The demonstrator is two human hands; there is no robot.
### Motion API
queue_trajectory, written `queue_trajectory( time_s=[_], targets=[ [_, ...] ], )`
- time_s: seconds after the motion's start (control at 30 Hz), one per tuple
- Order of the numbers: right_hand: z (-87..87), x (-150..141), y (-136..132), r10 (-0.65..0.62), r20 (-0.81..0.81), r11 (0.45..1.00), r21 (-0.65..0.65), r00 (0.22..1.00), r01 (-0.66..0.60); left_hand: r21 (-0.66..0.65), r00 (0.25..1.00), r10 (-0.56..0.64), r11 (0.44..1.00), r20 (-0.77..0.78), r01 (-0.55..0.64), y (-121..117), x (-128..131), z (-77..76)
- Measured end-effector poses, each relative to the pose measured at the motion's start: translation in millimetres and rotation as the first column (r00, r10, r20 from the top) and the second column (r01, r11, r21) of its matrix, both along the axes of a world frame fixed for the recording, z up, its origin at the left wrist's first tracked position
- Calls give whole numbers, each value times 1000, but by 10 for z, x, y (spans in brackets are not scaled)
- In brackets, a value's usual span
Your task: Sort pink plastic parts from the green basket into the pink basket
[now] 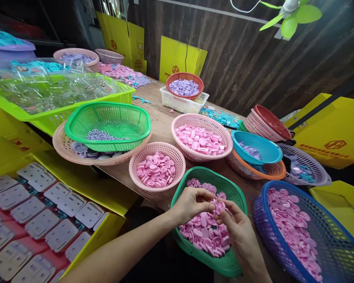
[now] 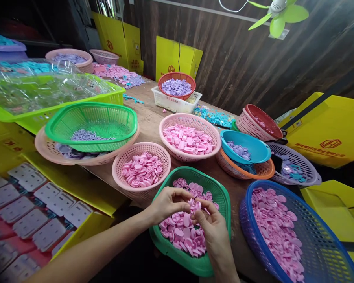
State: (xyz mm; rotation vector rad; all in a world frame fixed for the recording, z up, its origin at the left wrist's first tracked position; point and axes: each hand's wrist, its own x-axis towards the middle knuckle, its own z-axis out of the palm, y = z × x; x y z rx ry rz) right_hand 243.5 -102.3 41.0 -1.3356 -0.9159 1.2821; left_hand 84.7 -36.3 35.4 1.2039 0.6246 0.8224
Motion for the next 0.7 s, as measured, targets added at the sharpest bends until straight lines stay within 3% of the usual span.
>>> queue_trajectory(
  time_s=[0.13,0.33,0.53,0.7],
  targets=[
    [11,-40,11,18,-11,1000,-13,1000,-18,-25,999,-5,1000,31,6,-9,-4,-18],
    [-1,-79,17,14,-165,999,-28,986,-19,-27,998,-52,998,21,53,-9,-31,-10],
    [39,-100,35,14,-21,1000,-19,1000,-14,22,999,-4,1000,-53,5,-41,-42,37],
    [-30,-106,50,29,24,999,-15,999,-28,-13,1000,15,1000,-1,-15,-59,-37,-7]
  ],
)
